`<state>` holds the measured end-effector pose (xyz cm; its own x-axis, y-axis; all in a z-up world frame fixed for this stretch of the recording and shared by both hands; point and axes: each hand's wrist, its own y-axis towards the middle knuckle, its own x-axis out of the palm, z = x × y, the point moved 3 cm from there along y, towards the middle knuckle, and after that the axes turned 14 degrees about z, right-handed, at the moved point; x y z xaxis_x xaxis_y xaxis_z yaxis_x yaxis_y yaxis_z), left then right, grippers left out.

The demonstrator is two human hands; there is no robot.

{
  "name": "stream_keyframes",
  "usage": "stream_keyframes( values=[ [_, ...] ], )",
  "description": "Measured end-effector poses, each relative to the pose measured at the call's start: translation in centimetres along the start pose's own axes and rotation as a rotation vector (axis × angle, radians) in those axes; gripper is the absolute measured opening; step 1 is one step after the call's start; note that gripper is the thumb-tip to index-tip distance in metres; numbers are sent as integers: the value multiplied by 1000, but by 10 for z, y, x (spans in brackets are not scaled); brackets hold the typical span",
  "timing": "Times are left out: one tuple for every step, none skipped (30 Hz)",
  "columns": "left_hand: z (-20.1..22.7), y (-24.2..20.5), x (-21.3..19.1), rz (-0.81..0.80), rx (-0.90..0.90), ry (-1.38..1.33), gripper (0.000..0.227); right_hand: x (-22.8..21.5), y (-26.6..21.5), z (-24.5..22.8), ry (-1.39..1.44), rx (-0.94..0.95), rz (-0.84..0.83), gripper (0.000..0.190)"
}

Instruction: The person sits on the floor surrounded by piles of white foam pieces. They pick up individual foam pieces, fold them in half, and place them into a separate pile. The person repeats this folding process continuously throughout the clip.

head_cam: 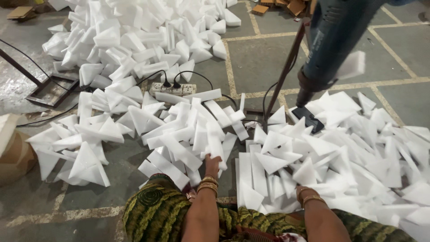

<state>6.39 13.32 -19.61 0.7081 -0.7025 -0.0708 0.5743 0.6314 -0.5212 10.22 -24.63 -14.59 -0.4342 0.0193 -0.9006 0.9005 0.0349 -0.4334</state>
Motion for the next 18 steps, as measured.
stream_keyframes(
  values=[
    [6,-5,7,-63,-100,-91,80,-2,2,-2,12,-4,25,55],
    [14,-13,13,-155,-108,-189,85,-6,5,-1,19,-9,46,52],
    [24,-22,18,-246,-115,-287,91,-5,5,2,28,-13,61,49],
    [37,-32,22,-324,-41,-319,93,-4,6,4,29,-10,64,46],
    [50,-45,25,-403,32,-350,95,-3,7,9,28,-14,69,43],
    [64,-62,25,-447,82,-352,91,0,8,13,28,-13,70,41],
    [76,-79,24,-492,132,-354,87,5,6,20,10,-5,54,38],
    [89,-93,23,-534,186,-356,83,9,7,26,-5,0,44,36],
    [99,-104,25,-533,165,-346,77,15,4,33,-27,6,25,34],
    [107,-114,29,-533,145,-335,70,22,2,41,-61,22,4,32],
    [112,-122,32,-533,125,-324,65,28,1,46,-80,32,-9,30],
    [113,-129,35,-550,89,-343,63,39,-4,58,-123,60,-42,29],
    [113,-135,37,-566,53,-362,65,43,-5,64,-141,65,-57,28],
    [112,-141,37,-581,17,-380,71,48,-6,71,-161,81,-72,27],
    [109,-147,35,-614,5,-399,70,49,-6,72,-176,88,-84,27],
    [104,-156,32,-650,-9,-417,70,45,-4,71,-182,77,-47,27],
    [101,-164,28,-685,-23,-435,69,40,-2,71,-125,122,-11,29],
    [97,-171,24,-688,-63,-448,68,35,-2,66,-141,44,85,28]
  ],
)
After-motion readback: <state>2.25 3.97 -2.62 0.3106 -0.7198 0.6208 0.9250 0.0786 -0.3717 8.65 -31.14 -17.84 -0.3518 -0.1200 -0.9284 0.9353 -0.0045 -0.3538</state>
